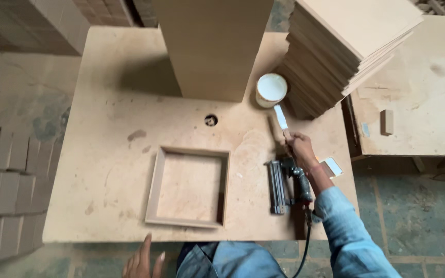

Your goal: The person assembles small cardboard boxes by applying glue to the edges of a box frame, placing a cardboard sheet on top, and securing it with a pneumatic nail gun. This process is repeated for multiple boxes.

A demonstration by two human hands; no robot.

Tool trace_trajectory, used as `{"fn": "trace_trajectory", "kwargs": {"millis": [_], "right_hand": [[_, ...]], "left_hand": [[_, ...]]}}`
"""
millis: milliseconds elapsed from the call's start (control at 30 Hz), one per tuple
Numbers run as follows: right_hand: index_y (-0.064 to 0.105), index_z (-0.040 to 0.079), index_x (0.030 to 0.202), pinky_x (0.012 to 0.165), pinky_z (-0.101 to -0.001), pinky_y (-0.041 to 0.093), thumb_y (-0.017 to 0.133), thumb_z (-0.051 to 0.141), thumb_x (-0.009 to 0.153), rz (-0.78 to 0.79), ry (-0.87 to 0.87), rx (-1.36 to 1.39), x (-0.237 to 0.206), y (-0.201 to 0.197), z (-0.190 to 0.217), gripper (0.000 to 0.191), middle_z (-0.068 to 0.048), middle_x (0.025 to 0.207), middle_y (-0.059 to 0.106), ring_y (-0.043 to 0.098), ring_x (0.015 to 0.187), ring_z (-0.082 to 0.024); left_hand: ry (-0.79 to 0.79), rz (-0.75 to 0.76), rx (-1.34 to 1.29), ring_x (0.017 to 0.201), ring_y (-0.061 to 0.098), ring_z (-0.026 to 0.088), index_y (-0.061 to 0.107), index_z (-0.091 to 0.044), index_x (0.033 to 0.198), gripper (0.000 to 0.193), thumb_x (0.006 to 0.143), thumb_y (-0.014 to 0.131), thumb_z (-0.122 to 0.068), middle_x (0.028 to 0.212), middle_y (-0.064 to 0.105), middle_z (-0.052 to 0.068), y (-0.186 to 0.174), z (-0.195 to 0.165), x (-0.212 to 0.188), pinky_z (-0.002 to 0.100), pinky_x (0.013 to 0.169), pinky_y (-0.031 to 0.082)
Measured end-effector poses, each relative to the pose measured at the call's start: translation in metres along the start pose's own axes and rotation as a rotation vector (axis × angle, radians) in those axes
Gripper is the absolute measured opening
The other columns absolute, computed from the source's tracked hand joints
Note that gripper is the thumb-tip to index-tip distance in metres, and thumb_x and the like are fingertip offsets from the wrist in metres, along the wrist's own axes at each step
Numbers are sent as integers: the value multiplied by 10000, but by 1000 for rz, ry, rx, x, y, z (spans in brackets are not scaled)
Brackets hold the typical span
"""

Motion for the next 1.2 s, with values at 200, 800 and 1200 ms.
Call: {"fn": "trace_trajectory", "kwargs": {"millis": [200, 800, 1200], "right_hand": [[659, 76, 1335, 579, -259, 457, 576, 149, 1029, 195, -130, -258, -86, 44, -51, 325, -23, 888, 708, 535, 642, -99], [682, 137, 1329, 841, -417, 499, 647, -41, 774, 441, -998, -938, -148, 72, -50, 583, -133, 996, 629, 593, 936, -321], [654, 137, 1355, 820, -424, 503, 652, -45, 672, 615, -893, -1036, -192, 56, -117, 707, -109, 1021, 653, 586, 921, -298]], "left_hand": [[224, -88, -141, 1230, 579, 347, 482, -87, 1438, 642, 892, 640, -387, 1362, 613, 155, -18, -30, -2, 487, 1026, 434], [103, -80, -120, 1225, 584, 322, 569, -72, 1375, 562, 912, 611, -388, 1319, 643, 141, -28, -15, -33, 480, 1056, 414], [186, -84, -115, 1206, 612, 317, 591, -54, 1348, 519, 933, 627, -364, 1288, 669, 143, -30, 11, -21, 490, 1065, 434]]}}
Point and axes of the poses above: each hand's wrist, its own x-axis towards the middle knuckle, its own y-axis out of the palm, z = x × y, the point moved 7 cm from there along x, towards the middle knuckle
